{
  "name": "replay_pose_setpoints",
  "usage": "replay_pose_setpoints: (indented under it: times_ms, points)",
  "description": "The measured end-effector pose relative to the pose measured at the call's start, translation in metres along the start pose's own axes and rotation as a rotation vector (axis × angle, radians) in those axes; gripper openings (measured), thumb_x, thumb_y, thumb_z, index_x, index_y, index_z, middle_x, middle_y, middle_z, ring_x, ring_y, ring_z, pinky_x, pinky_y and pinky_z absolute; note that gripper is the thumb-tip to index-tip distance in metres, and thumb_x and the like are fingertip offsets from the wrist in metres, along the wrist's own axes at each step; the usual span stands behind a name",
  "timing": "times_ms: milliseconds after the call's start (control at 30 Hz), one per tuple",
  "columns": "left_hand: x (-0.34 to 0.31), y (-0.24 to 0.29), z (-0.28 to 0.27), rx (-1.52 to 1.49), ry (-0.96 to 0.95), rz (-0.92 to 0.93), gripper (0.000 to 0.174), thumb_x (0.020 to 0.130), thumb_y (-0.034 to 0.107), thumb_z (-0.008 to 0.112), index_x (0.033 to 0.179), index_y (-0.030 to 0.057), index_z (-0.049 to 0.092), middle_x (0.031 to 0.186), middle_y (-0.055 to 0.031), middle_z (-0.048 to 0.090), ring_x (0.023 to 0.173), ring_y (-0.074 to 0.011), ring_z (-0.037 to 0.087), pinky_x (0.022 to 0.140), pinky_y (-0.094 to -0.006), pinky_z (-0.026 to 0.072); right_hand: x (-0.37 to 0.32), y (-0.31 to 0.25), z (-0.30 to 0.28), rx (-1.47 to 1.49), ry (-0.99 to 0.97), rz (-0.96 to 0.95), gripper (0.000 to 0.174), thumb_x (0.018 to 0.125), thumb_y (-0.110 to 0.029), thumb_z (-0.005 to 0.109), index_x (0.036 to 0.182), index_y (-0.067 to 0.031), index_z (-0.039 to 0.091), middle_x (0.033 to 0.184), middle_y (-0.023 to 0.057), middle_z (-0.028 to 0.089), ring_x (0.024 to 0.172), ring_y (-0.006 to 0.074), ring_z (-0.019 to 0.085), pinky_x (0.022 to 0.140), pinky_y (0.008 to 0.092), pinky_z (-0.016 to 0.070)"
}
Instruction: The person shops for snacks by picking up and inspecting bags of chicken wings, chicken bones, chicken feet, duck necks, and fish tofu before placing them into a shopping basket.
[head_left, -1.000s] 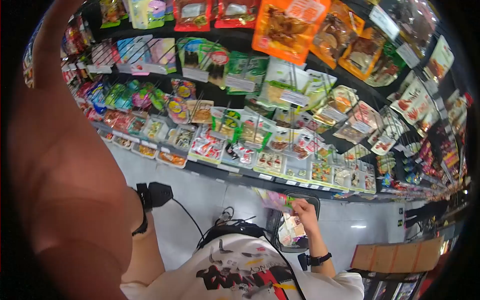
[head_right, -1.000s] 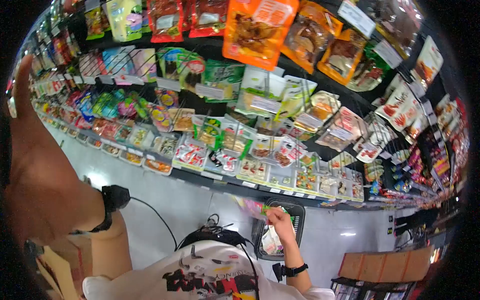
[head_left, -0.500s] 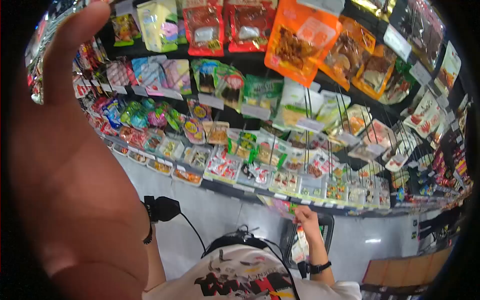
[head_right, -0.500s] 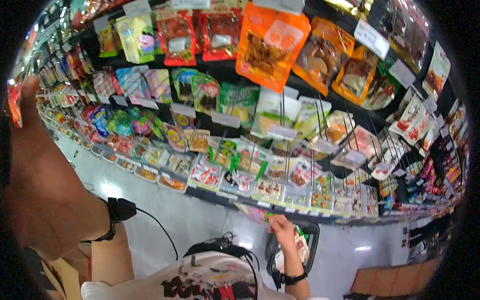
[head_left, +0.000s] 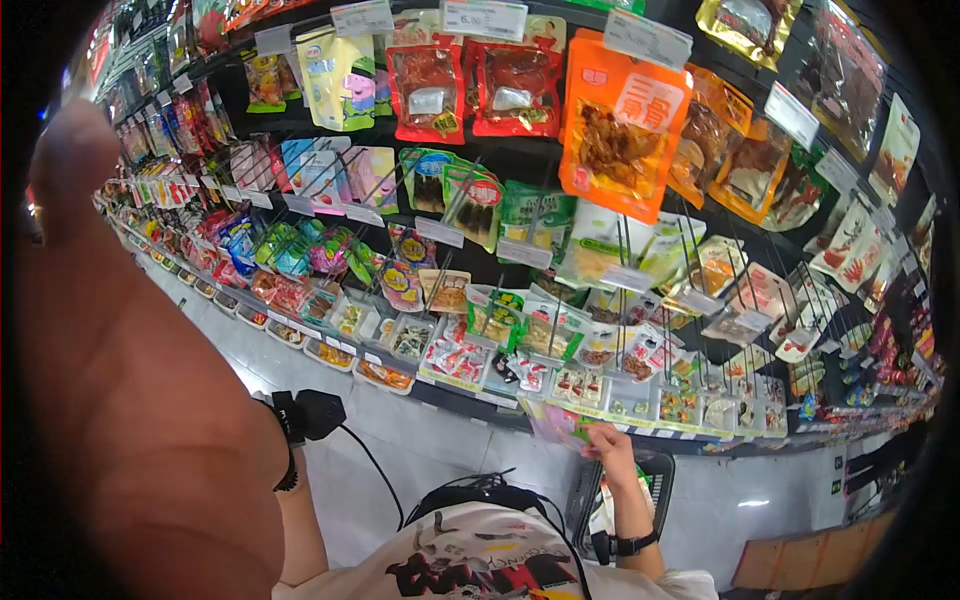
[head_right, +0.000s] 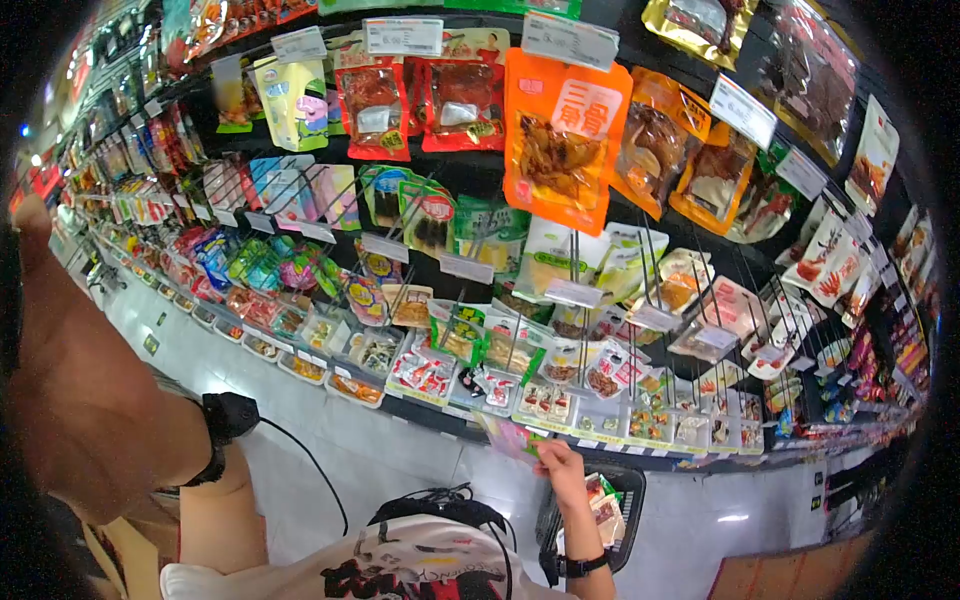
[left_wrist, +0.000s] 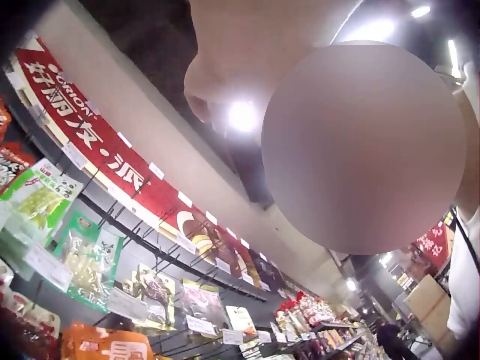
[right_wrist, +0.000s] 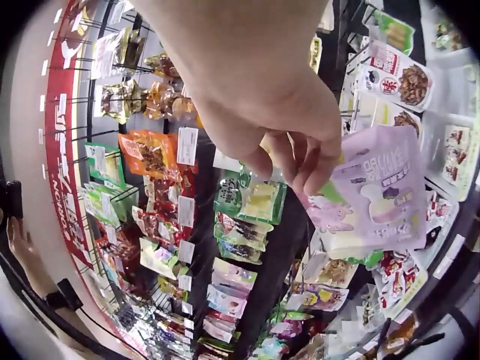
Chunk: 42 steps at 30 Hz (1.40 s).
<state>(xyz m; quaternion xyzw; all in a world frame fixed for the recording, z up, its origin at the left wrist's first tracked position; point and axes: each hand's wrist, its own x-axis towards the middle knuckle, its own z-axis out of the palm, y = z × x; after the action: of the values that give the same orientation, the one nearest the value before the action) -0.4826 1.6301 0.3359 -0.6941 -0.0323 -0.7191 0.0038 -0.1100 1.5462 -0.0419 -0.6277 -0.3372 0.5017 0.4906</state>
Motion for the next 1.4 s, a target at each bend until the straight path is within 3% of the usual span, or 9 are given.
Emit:
replay_pose_setpoints:
  times_ms: [200,500,667,767,967,1233,1400]
  points:
    - [-0.002,0.026,-0.017,-0.013,0.010,0.021,0.048,0.097,0.041,0.058,0.126,0.0024,0.060,0.119,-0.0186,0.065,0.108,-0.0323,0.063,0.095,-0.0440,0.0491,-0.021,-0.015,0.014,0.004,-0.047,-0.017,0.028,0.099,-0.019,0.062,0.113,0.0034,0.072,0.113,0.0037,0.058,0.080,0.0139,0.063,0.073,0.0300,0.0557]
    - [-0.009,0.049,-0.011,-0.134,-0.008,0.008,0.047,0.097,0.040,0.058,0.126,0.0029,0.059,0.120,-0.0186,0.065,0.108,-0.0329,0.063,0.096,-0.0444,0.0488,-0.145,0.002,-0.022,0.020,0.126,-0.023,0.027,0.098,-0.019,0.064,0.114,0.0000,0.073,0.113,0.0031,0.061,0.084,0.0150,0.063,0.078,0.0301,0.0557]
    - [-0.021,0.072,0.022,-0.212,-0.028,-0.020,0.047,0.097,0.040,0.058,0.126,0.0032,0.059,0.120,-0.0186,0.065,0.109,-0.0331,0.062,0.096,-0.0446,0.0487,-0.226,0.043,-0.044,0.086,0.311,0.059,0.026,0.099,-0.016,0.063,0.111,0.0059,0.071,0.112,0.0041,0.062,0.076,0.0136,0.062,0.072,0.0285,0.0555]
    - [-0.026,0.083,0.051,-0.281,-0.034,-0.028,0.047,0.097,0.039,0.059,0.126,0.0034,0.059,0.120,-0.0187,0.064,0.109,-0.0333,0.062,0.096,-0.0447,0.0486,-0.271,0.063,-0.053,0.003,0.390,0.103,0.025,0.098,-0.016,0.064,0.109,0.0055,0.071,0.109,0.0047,0.061,0.076,0.0140,0.063,0.070,0.0287,0.0545]
    - [-0.029,0.116,0.106,-0.423,-0.066,-0.038,0.046,0.096,0.039,0.059,0.126,0.0037,0.059,0.121,-0.0187,0.064,0.109,-0.0336,0.062,0.096,-0.0450,0.0485,-0.352,0.073,-0.072,0.108,0.576,0.080,0.025,0.098,-0.017,0.064,0.105,0.0060,0.072,0.109,0.0054,0.060,0.076,0.0147,0.062,0.072,0.0299,0.0550]
    - [-0.032,0.175,0.184,-0.528,-0.048,-0.041,0.045,0.096,0.038,0.059,0.126,0.0042,0.059,0.121,-0.0187,0.064,0.110,-0.0341,0.061,0.096,-0.0453,0.0483,-0.401,0.101,-0.105,0.164,0.716,0.051,0.024,0.098,-0.014,0.063,0.106,0.0070,0.072,0.108,0.0058,0.061,0.076,0.0136,0.061,0.070,0.0294,0.0536]
    - [-0.022,0.198,0.210,-0.523,-0.021,-0.043,0.045,0.096,0.037,0.060,0.126,0.0044,0.059,0.121,-0.0187,0.064,0.110,-0.0344,0.061,0.096,-0.0455,0.0481,-0.422,0.123,-0.152,0.183,0.707,0.065,0.023,0.098,-0.014,0.064,0.105,0.0065,0.072,0.105,0.0054,0.062,0.074,0.0135,0.062,0.068,0.0288,0.0536]
